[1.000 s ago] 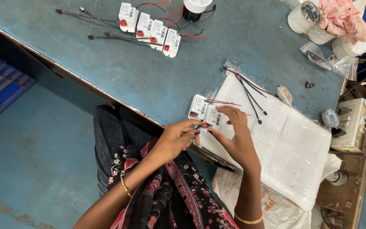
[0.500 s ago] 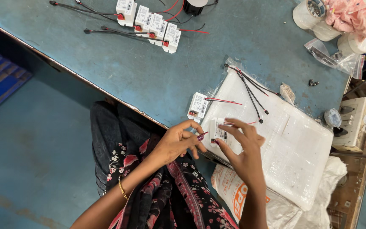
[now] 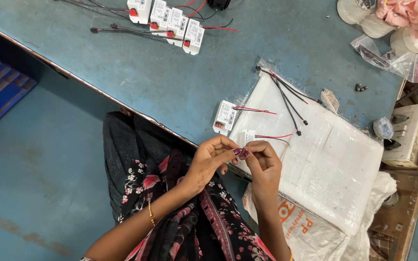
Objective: The person sits at a workbench and repeatedly picks up small white electronic modules with attached wires. They twist the exposed wire ends together by hand, then place the finished units in a row on the table. The person continues this process for multiple units throughout the clip.
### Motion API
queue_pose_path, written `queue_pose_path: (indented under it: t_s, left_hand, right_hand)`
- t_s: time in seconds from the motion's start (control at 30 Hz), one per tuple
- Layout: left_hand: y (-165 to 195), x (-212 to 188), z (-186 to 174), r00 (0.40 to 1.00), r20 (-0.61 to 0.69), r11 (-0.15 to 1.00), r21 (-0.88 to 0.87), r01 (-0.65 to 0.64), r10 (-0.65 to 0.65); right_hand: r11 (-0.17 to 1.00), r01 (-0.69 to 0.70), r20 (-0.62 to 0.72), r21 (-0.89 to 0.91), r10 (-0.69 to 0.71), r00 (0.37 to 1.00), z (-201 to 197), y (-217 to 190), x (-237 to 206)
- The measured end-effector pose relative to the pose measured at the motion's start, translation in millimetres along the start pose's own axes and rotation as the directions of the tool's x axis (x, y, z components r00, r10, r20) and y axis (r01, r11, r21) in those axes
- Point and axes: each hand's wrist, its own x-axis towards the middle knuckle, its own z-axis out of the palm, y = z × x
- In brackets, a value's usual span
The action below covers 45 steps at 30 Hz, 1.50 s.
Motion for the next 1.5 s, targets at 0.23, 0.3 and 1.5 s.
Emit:
queue_pose_path:
  t_s: [0.23, 0.3, 1.5]
  left_hand:
    - [0, 2, 9, 0.997, -0.048, 0.980, -0.193, 0.051, -0.061]
    - [-2, 5, 8, 0.995, -0.072, 0.968, -0.244, 0.054, -0.073]
    - [5, -17, 18, 0.950, 0.036, 0.638, 0.733, -0.235, 0.309]
  right_hand:
    - [0.996, 0.073, 0.013, 0.056, -0.074, 0.997, 6, 3, -6]
    - [0.985, 0.167, 0.051, -0.041, -0.165, 0.985, 9, 5, -11]
    - [0.846, -0.134, 0.165, -0.517, 0.253, 0.953, -45, -1, 24]
